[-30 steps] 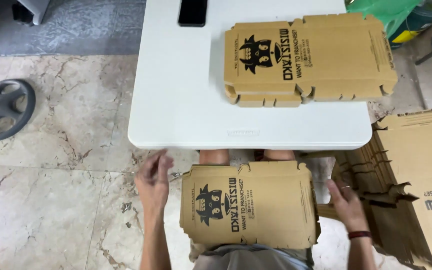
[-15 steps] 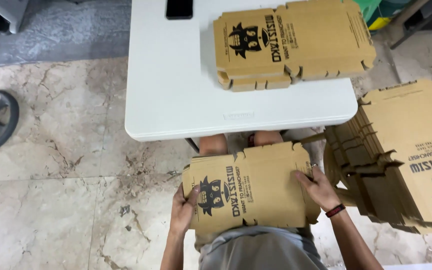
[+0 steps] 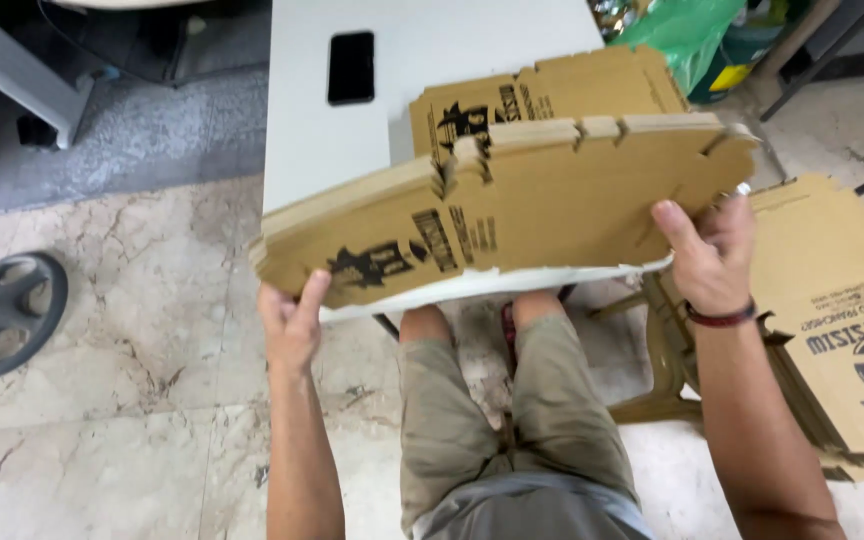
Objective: Folding flat cardboard templates into boxes and stacking them on a table.
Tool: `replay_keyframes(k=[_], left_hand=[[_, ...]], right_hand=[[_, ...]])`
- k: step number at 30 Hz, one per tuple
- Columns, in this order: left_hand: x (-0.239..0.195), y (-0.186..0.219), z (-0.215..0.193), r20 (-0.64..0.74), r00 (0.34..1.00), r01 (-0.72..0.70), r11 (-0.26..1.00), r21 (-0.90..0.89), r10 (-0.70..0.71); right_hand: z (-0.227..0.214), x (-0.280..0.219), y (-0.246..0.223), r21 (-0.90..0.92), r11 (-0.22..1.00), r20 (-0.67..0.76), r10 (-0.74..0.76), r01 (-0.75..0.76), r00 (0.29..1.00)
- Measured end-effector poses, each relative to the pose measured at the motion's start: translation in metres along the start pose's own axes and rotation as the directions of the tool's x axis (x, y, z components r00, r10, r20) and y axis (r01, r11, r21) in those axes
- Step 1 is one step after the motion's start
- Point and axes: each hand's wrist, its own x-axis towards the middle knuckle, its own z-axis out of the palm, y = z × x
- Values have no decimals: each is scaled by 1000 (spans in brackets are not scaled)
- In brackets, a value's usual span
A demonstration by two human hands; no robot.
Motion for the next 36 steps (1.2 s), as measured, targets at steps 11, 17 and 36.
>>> replay_keyframes(k=[11, 17, 36], left_hand=[[64, -40, 24, 5, 1000, -2, 987, -161, 3], [72, -24, 27, 81, 994, -64, 997, -48, 67], [95, -40, 32, 82, 992, -86, 990, -107, 95]], right_hand=[[27, 32, 103, 23, 996, -149, -83, 87, 985], [39, 52, 70, 232, 963, -75, -124, 139, 989], [32, 74, 69, 323, 915, -36, 267, -242, 963]])
